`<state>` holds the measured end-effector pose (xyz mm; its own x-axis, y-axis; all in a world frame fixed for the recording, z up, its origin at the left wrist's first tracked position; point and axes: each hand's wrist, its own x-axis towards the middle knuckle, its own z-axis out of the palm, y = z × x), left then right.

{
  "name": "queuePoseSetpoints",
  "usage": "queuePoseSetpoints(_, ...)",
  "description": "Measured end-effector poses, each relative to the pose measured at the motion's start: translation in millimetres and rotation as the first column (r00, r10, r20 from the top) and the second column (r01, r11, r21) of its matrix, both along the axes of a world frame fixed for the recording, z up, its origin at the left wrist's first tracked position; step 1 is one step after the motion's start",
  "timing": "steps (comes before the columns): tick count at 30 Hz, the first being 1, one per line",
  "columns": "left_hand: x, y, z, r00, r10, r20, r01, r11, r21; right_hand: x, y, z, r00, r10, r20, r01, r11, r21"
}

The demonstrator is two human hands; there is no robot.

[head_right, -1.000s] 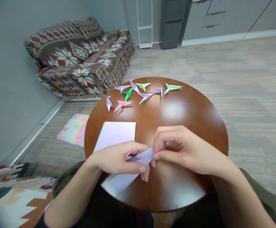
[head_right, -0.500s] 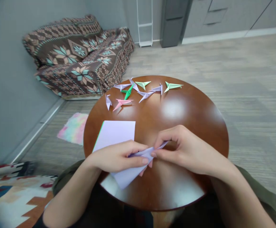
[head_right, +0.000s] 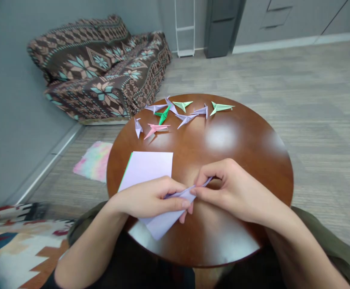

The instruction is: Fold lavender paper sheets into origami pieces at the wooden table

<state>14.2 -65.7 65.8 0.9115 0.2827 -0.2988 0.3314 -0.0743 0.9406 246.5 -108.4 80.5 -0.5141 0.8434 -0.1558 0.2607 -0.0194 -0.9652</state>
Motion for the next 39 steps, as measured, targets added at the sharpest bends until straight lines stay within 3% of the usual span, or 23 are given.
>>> queuePoseSetpoints(8, 0, -1, -4.4, 1.000, 0.002, 0.020, 0.000, 0.998, -0.061, -3, 0, 0.4, 0.999, 0.000, 0.038, 0.001, 1.000, -0.026)
queuePoseSetpoints(21, 1, -3, -2.4, 0.991, 0.125, 0.055, -0.114, 0.977, -0.182, -5, 1, -4.0, 0.956, -0.290, -0.037, 0.291, 0.956, 0.028)
queuePoseSetpoints(26, 2, -4, 4.6, 0.978, 0.190, 0.088, -0.179, 0.976, -0.122, -5, 5, -6.4, 0.902, -0.405, -0.149, 0.411, 0.912, 0.012)
queuePoseSetpoints(32, 0, -3, 5.9, 0.980, 0.177, 0.093, -0.166, 0.979, -0.120, -3, 7, -8.4, 0.893, -0.416, -0.172, 0.416, 0.908, -0.039)
queuePoseSetpoints(39, 1, -4, 9.2, 0.980, 0.173, 0.098, -0.179, 0.983, 0.048, -2, 8, -9.2, 0.887, -0.410, -0.212, 0.397, 0.912, -0.103)
